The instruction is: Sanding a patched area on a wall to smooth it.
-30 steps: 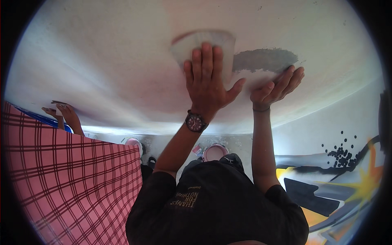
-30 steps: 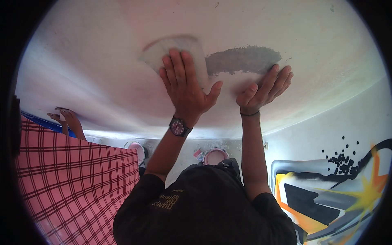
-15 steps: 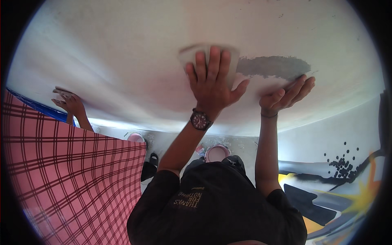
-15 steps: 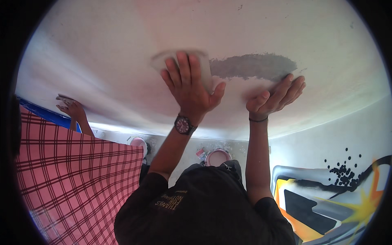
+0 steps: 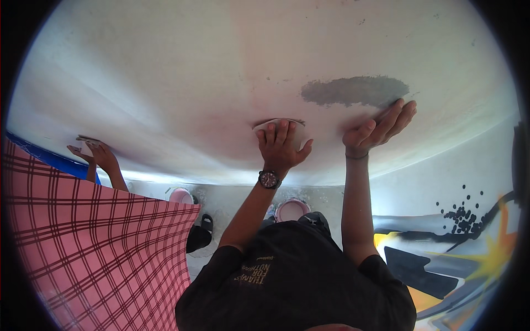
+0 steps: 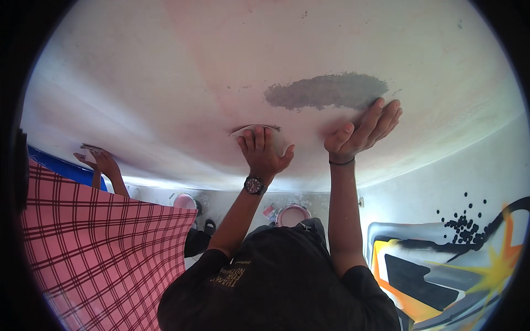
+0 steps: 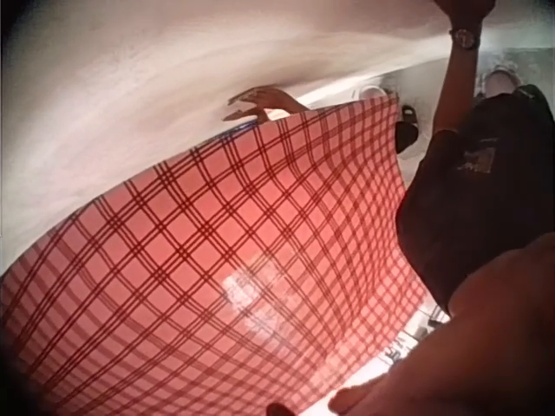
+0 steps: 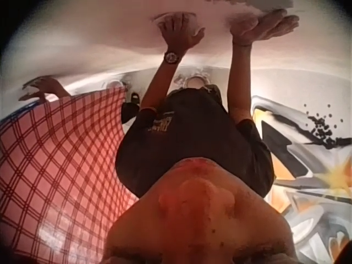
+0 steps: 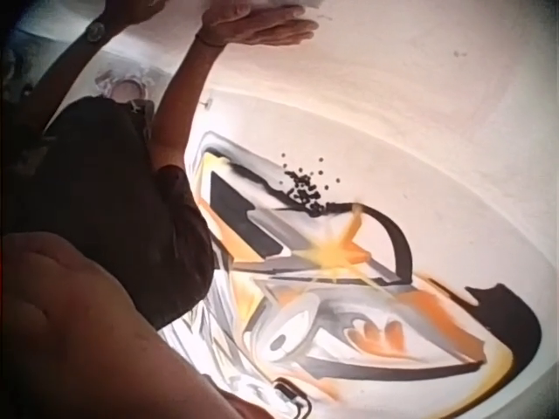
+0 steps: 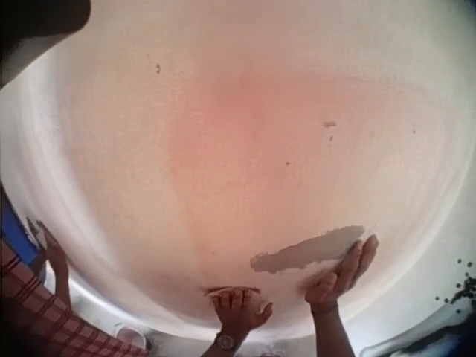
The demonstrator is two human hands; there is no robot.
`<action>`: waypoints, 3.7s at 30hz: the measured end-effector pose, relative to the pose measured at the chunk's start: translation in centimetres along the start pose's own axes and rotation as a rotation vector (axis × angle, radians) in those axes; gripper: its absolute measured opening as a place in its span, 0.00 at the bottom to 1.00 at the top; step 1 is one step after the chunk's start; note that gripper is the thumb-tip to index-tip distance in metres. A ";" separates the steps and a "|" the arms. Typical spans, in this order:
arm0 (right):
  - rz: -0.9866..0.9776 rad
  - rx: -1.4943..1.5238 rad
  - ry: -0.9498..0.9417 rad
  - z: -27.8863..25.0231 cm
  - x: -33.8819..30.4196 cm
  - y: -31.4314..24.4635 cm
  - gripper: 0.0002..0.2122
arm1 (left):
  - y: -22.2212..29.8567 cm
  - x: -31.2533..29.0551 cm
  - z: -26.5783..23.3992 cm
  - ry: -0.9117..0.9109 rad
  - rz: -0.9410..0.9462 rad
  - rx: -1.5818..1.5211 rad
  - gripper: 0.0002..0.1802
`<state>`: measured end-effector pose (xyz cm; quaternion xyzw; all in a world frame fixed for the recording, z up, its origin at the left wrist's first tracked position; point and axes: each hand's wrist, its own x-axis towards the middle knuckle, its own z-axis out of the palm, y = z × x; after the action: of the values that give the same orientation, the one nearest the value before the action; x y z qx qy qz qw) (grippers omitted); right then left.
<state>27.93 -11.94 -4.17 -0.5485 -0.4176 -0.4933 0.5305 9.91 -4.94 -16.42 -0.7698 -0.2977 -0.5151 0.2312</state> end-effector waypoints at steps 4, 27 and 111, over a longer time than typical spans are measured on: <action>0.000 -0.017 -0.032 0.1 -0.5 0.0 0.30 | -0.5 2.2 0.1 0.059 -0.017 -0.008 0.46; -0.011 0.025 0.034 0.5 -0.4 0.2 0.30 | -2.4 1.4 -1.1 0.020 0.047 -0.040 0.43; 0.109 0.141 0.175 1.2 -1.3 0.8 0.17 | -4.4 13.3 -5.4 0.127 -0.227 -0.037 0.40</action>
<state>28.64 -10.78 -5.55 -0.4867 -0.3729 -0.4789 0.6283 7.18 -2.42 -1.89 -0.7014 -0.3580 -0.5909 0.1755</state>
